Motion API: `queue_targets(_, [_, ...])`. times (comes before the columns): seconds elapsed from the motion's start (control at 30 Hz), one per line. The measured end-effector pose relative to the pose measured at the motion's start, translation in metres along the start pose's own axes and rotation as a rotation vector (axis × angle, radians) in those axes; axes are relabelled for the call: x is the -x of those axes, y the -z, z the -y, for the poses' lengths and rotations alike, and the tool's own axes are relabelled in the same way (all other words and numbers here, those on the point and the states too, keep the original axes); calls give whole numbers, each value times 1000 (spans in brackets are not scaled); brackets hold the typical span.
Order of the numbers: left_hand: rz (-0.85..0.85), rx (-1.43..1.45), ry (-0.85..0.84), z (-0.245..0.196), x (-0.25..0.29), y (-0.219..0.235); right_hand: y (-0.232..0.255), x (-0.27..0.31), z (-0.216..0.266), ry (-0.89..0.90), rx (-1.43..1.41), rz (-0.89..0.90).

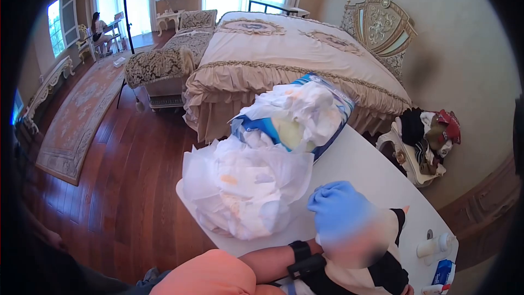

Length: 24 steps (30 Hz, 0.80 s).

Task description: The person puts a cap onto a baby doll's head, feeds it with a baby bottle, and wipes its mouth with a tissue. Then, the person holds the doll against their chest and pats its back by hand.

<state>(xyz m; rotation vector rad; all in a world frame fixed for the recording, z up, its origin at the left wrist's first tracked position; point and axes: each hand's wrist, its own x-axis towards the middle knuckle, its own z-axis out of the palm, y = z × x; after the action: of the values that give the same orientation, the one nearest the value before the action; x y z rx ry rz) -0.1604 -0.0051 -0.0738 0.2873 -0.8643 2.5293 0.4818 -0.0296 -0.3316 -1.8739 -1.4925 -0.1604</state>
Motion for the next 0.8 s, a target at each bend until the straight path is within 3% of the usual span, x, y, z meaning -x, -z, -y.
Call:
queue_targets(0.17, [23, -1, -30, 26, -3, 24, -38, -40, 91, 39, -70, -100])
queue_targets(0.27, [30, -40, -45, 21, -3, 41, -61, -30, 129, 46, -109, -125])
queue_targets(0.43, [109, -77, -134, 2, -18, 42, -77, -35, 243, 126, -242, -180])
queue_targets(0.6, [91, -43, -88, 10, 23, 43, 6, 15, 280, 99, -259, -334])
queue_targets(0.7, [32, -18, -76, 13, 68, 37, 88, 48, 285, 106, -220, -419])
queue_targets(0.77, [2, 3, -77, 15, 96, 31, 183, 60, 301, 123, -202, -477])
queue_targets(0.8, [-14, 11, -78, 16, 110, 27, 215, 64, 300, 334, 35, 70])
